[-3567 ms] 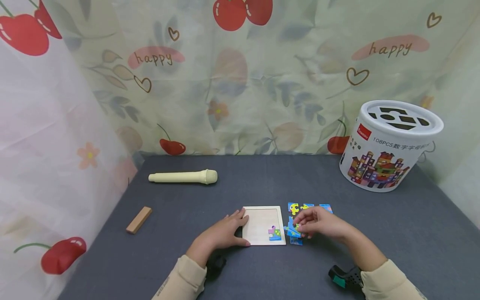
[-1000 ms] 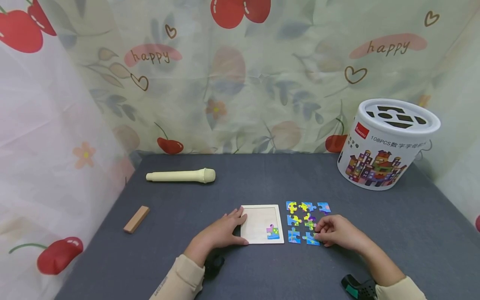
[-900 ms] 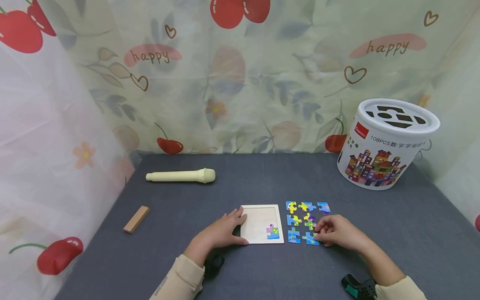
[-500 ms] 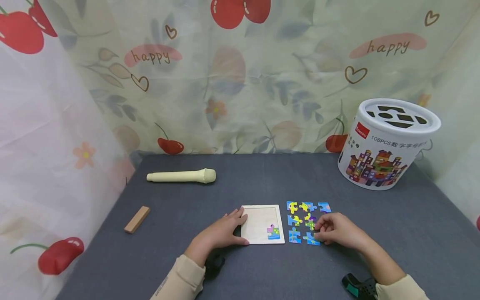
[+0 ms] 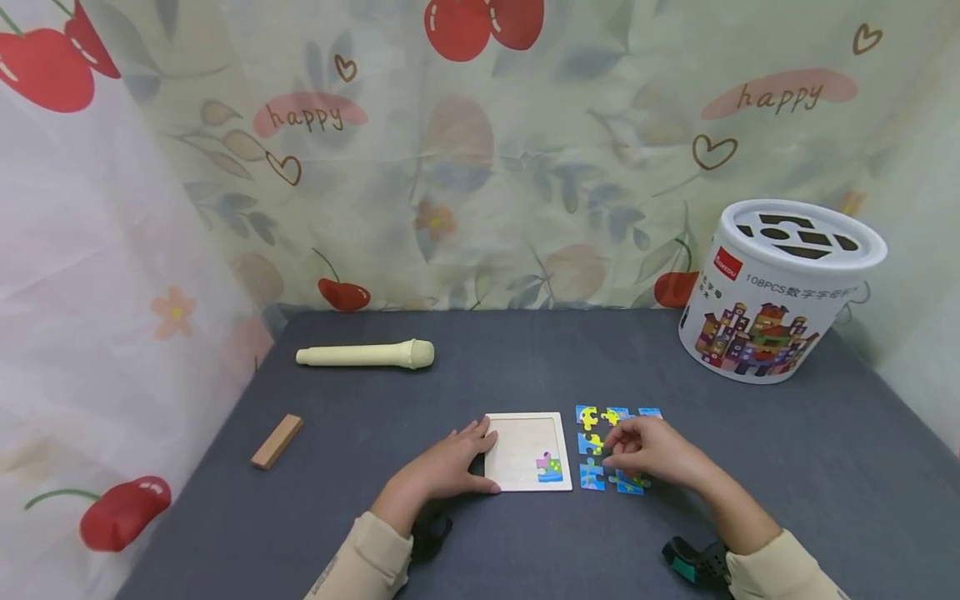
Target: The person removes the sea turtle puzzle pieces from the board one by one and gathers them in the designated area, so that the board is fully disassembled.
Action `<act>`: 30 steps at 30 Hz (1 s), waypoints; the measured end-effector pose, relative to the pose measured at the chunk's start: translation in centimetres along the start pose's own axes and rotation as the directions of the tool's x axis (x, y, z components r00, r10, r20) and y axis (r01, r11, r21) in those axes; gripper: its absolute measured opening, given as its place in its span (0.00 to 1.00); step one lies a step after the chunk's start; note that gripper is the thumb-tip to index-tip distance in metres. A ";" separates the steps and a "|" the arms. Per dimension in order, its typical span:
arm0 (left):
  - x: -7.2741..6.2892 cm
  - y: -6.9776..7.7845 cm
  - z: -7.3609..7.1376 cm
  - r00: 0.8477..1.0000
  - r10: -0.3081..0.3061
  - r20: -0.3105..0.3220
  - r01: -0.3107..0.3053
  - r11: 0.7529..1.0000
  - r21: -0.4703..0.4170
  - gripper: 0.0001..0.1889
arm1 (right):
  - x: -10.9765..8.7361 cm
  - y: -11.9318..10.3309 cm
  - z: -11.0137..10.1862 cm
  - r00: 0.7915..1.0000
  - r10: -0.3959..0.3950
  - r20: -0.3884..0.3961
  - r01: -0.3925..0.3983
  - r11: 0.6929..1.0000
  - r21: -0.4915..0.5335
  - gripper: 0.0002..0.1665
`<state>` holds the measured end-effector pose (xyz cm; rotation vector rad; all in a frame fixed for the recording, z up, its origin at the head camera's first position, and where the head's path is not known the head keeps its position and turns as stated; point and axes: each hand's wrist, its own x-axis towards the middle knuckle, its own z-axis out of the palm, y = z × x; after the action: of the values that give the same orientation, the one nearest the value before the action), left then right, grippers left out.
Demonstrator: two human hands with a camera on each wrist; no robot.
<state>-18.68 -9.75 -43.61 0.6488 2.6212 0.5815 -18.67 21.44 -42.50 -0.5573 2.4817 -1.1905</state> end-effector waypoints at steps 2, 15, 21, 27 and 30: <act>0.1 0.0 0.0 1.000 -0.002 0.000 0.002 1.000 -0.002 0.41 | 0.3 -0.3 0.3 1.000 -0.013 0.008 0.013 1.000 0.002 0.14; -0.1 0.1 0.1 1.000 -0.001 -0.002 0.001 1.000 -0.006 0.42 | 3.0 -2.3 1.8 0.998 -0.057 0.005 0.057 0.998 -0.034 0.13; -0.1 0.2 0.1 1.000 -0.005 -0.003 0.005 1.000 0.004 0.42 | 4.2 -2.7 2.6 0.996 -0.085 0.011 0.085 0.996 -0.037 0.12; -0.1 0.0 0.1 1.000 -0.001 -0.002 0.001 1.000 -0.005 0.42 | 5.2 -3.3 3.3 0.994 -0.093 0.060 0.095 0.995 -0.025 0.14; -0.1 0.0 0.0 1.000 0.009 -0.005 -0.009 1.000 -0.005 0.42 | 5.4 -3.5 3.5 0.991 -0.081 0.103 0.082 0.997 -0.010 0.16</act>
<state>-18.61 -9.81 -43.64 0.6583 2.6217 0.5931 -21.08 14.49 -42.47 -0.7116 2.4034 -1.1443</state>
